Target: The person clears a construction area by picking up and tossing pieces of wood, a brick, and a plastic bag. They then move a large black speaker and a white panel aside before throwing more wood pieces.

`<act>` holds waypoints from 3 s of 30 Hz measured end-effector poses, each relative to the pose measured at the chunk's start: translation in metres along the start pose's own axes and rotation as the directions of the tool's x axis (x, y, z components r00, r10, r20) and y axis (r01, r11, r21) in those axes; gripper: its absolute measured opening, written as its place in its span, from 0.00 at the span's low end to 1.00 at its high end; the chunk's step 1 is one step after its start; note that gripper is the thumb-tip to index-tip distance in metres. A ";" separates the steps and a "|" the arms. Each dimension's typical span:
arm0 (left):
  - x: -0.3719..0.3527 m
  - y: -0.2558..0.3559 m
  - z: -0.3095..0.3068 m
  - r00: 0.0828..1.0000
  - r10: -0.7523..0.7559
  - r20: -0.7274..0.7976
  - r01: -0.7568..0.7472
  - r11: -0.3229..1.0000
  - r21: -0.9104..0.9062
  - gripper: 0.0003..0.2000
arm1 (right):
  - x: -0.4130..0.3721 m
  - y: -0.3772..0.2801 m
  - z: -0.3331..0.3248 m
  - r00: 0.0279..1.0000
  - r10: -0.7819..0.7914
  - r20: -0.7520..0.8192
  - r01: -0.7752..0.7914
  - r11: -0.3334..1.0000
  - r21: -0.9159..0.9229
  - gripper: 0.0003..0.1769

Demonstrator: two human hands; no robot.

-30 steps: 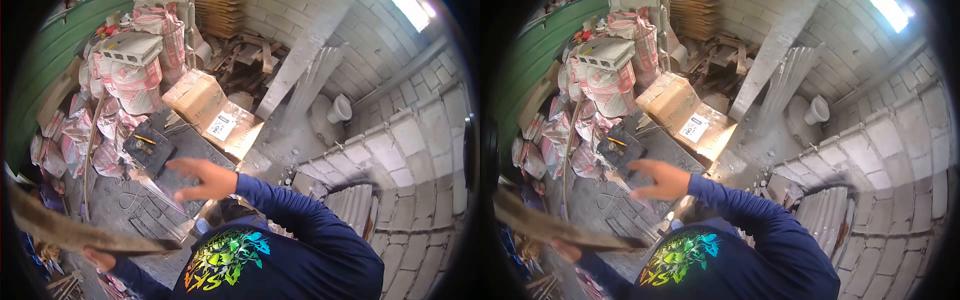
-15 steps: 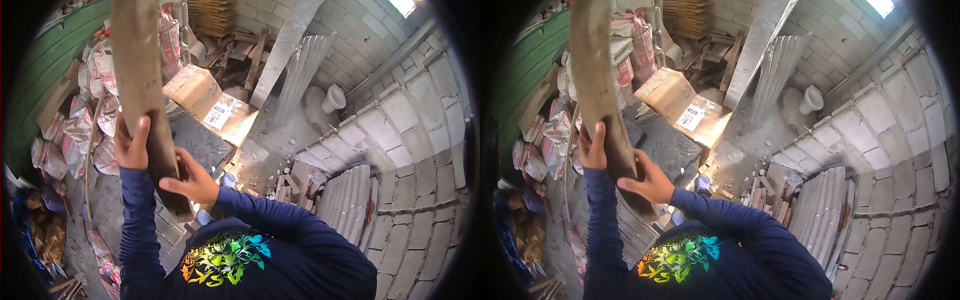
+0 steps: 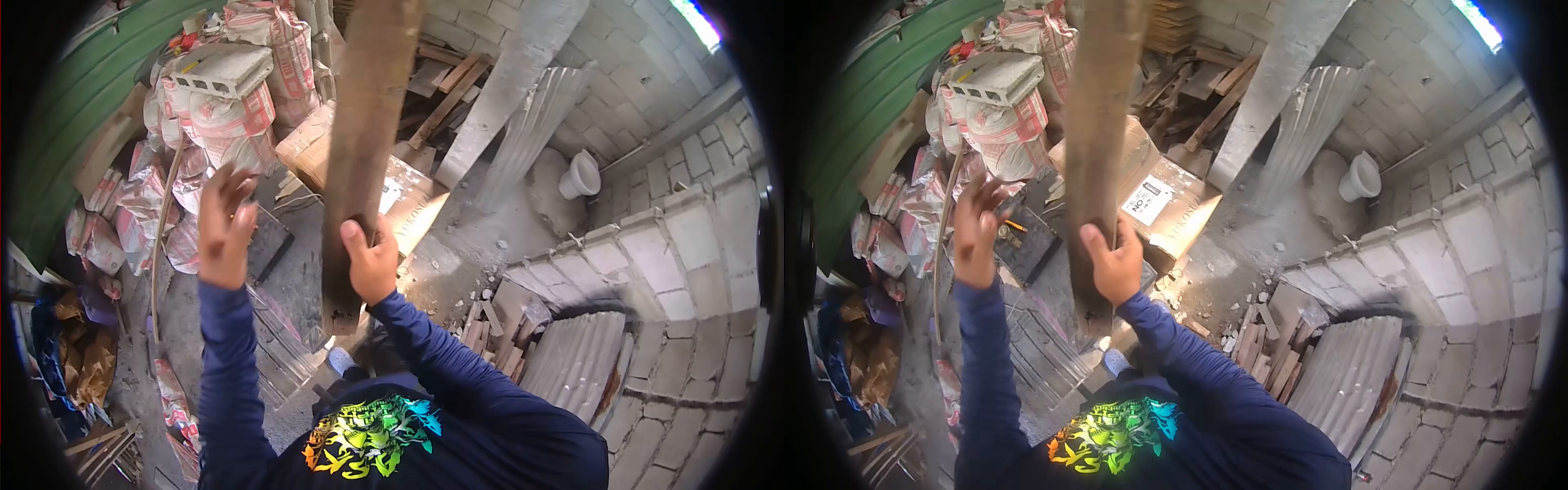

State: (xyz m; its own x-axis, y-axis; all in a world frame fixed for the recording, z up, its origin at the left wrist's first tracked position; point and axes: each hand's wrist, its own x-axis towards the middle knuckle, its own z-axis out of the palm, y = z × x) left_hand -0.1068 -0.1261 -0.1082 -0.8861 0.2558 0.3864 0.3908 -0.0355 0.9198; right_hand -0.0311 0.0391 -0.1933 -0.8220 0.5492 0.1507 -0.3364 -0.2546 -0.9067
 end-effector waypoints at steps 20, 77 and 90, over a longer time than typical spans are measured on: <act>-0.270 0.012 -0.177 0.530 -0.367 -0.764 0.753 0.619 0.225 0.23 | 0.114 0.187 -0.199 0.993 0.110 -0.052 -0.106 0.558 -0.823 0.42; -0.729 -0.449 0.221 -0.226 -0.859 0.460 0.471 0.317 0.823 0.15 | -0.622 0.458 -0.782 0.318 0.093 -0.944 -0.936 -0.130 -0.328 0.32; -0.701 -0.469 0.235 -0.229 -0.851 0.473 0.329 0.390 0.860 0.16 | -0.682 0.447 -0.767 0.316 0.312 -0.896 -0.890 -0.230 -0.394 0.29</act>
State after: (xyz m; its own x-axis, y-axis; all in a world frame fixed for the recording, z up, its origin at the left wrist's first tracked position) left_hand 0.3892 -0.0618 -0.8264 -0.0116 0.4289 -0.9033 0.0747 0.9012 0.4269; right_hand 0.7313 0.1616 -1.0040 0.0473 0.8073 -0.5882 0.9899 -0.1165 -0.0804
